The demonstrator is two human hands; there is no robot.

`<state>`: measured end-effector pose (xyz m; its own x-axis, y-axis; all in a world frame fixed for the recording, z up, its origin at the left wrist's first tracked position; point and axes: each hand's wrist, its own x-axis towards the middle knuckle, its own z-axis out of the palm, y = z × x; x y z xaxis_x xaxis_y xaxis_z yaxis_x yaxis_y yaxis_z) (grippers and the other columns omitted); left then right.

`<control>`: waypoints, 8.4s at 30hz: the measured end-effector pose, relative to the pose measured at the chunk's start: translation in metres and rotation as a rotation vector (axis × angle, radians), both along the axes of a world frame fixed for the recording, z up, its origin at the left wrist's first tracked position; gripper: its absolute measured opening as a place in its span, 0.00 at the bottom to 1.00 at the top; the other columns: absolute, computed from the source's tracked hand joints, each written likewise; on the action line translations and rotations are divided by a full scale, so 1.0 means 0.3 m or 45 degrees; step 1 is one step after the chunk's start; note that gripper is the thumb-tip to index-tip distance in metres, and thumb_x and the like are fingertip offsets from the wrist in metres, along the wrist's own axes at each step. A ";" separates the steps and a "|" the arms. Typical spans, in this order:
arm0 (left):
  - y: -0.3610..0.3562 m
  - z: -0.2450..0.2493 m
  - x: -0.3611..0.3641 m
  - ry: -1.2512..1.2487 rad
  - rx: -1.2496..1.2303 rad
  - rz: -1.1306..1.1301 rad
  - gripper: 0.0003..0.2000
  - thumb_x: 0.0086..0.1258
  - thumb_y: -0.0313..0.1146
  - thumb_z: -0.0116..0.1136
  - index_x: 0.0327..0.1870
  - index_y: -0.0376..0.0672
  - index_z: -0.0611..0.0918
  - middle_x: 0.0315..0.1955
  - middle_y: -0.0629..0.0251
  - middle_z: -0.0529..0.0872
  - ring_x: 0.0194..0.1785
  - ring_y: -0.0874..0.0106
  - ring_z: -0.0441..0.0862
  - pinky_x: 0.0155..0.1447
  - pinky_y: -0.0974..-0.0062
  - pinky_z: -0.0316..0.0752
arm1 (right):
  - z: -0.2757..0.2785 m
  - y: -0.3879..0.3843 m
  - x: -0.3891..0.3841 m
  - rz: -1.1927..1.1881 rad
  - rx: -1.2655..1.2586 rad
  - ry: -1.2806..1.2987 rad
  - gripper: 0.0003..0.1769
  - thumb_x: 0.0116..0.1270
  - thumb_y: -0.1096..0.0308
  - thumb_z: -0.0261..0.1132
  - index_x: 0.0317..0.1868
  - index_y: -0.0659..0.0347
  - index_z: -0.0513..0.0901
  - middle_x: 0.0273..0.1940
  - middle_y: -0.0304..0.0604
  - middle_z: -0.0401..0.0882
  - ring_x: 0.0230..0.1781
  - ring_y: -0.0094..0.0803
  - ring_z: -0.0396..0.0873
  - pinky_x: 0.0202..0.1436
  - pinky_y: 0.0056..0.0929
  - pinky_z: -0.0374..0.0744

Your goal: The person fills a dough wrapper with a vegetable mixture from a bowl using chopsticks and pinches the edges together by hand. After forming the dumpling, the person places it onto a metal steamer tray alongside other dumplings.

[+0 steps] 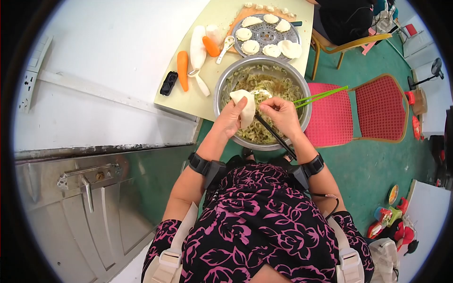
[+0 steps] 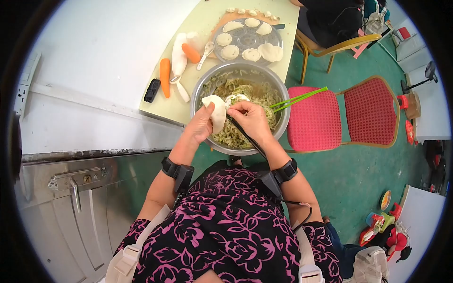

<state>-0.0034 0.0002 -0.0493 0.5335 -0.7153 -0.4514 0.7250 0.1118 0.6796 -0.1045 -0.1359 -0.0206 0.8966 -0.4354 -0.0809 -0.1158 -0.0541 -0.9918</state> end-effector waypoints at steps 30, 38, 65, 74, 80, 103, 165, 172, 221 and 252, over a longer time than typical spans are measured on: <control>-0.030 0.105 -0.123 0.209 0.014 0.099 0.18 0.63 0.34 0.53 0.53 0.40 0.67 0.47 0.58 0.75 0.50 0.65 0.75 0.55 0.62 0.71 | -0.023 -0.070 -0.007 0.198 -0.196 0.101 0.21 0.64 0.54 0.51 0.27 0.66 0.74 0.22 0.55 0.73 0.24 0.48 0.72 0.28 0.37 0.69; -0.046 0.104 -0.161 0.064 0.190 -0.055 0.17 0.63 0.33 0.53 0.52 0.40 0.69 0.44 0.61 0.76 0.46 0.68 0.77 0.49 0.65 0.75 | -0.047 -0.093 0.003 0.401 -0.397 -0.005 0.19 0.63 0.55 0.52 0.27 0.66 0.73 0.21 0.52 0.72 0.22 0.45 0.72 0.28 0.36 0.69; 0.037 0.030 0.365 0.331 -0.086 -0.519 0.17 0.61 0.30 0.55 0.51 0.40 0.70 0.43 0.61 0.77 0.46 0.68 0.77 0.47 0.67 0.76 | -0.080 0.132 0.267 -0.354 -0.144 0.126 0.28 0.67 0.48 0.44 0.27 0.67 0.75 0.18 0.37 0.70 0.17 0.24 0.67 0.21 0.23 0.67; 0.029 0.037 0.363 0.217 -0.078 -0.344 0.16 0.64 0.34 0.51 0.51 0.38 0.69 0.45 0.59 0.77 0.47 0.66 0.77 0.50 0.65 0.74 | -0.065 0.209 0.273 -0.432 0.202 0.146 0.23 0.66 0.51 0.48 0.23 0.62 0.71 0.15 0.33 0.66 0.13 0.18 0.64 0.15 0.19 0.63; 0.056 0.023 0.413 0.275 -0.217 -0.572 0.20 0.67 0.41 0.45 0.55 0.39 0.68 0.50 0.59 0.75 0.51 0.66 0.74 0.53 0.64 0.71 | -0.034 0.175 0.263 -0.445 0.335 0.010 0.21 0.66 0.52 0.50 0.22 0.58 0.71 0.13 0.32 0.66 0.12 0.17 0.63 0.14 0.18 0.61; -0.061 0.098 0.291 -0.035 -0.122 -0.447 0.14 0.65 0.30 0.48 0.50 0.37 0.69 0.41 0.64 0.76 0.45 0.74 0.74 0.48 0.75 0.71 | -0.109 0.155 0.289 -0.511 0.589 -0.134 0.19 0.64 0.69 0.55 0.54 0.63 0.67 0.46 0.41 0.73 0.43 0.26 0.74 0.40 0.22 0.76; -0.085 0.262 0.396 -1.223 0.269 -1.581 0.14 0.55 0.22 0.38 0.40 0.29 0.75 0.31 0.59 0.78 0.32 0.74 0.78 0.35 0.79 0.76 | 0.147 0.084 0.198 -0.069 -0.586 0.088 0.09 0.48 0.72 0.66 0.31 0.65 0.77 0.23 0.45 0.75 0.25 0.33 0.75 0.30 0.28 0.72; -0.081 0.250 0.388 -1.055 0.269 -1.396 0.24 0.54 0.22 0.38 0.56 0.31 0.65 0.37 0.58 0.78 0.37 0.74 0.77 0.36 0.80 0.75 | 0.098 0.098 0.205 -0.218 -0.836 0.029 0.07 0.49 0.71 0.64 0.29 0.64 0.77 0.24 0.46 0.76 0.24 0.38 0.75 0.29 0.30 0.73; -0.050 0.075 0.306 0.223 -0.112 -0.493 0.15 0.65 0.38 0.50 0.45 0.36 0.74 0.40 0.62 0.79 0.42 0.72 0.79 0.44 0.74 0.76 | 0.008 0.114 0.236 -0.745 0.012 0.035 0.11 0.58 0.65 0.61 0.28 0.68 0.79 0.19 0.36 0.74 0.18 0.17 0.67 0.21 0.20 0.67; -0.033 0.086 0.308 0.150 -0.090 -0.568 0.15 0.61 0.31 0.55 0.46 0.34 0.73 0.38 0.62 0.79 0.40 0.72 0.79 0.45 0.74 0.77 | -0.023 0.100 0.246 -0.623 0.774 -0.028 0.13 0.61 0.61 0.59 0.29 0.64 0.79 0.26 0.35 0.76 0.25 0.16 0.70 0.27 0.16 0.68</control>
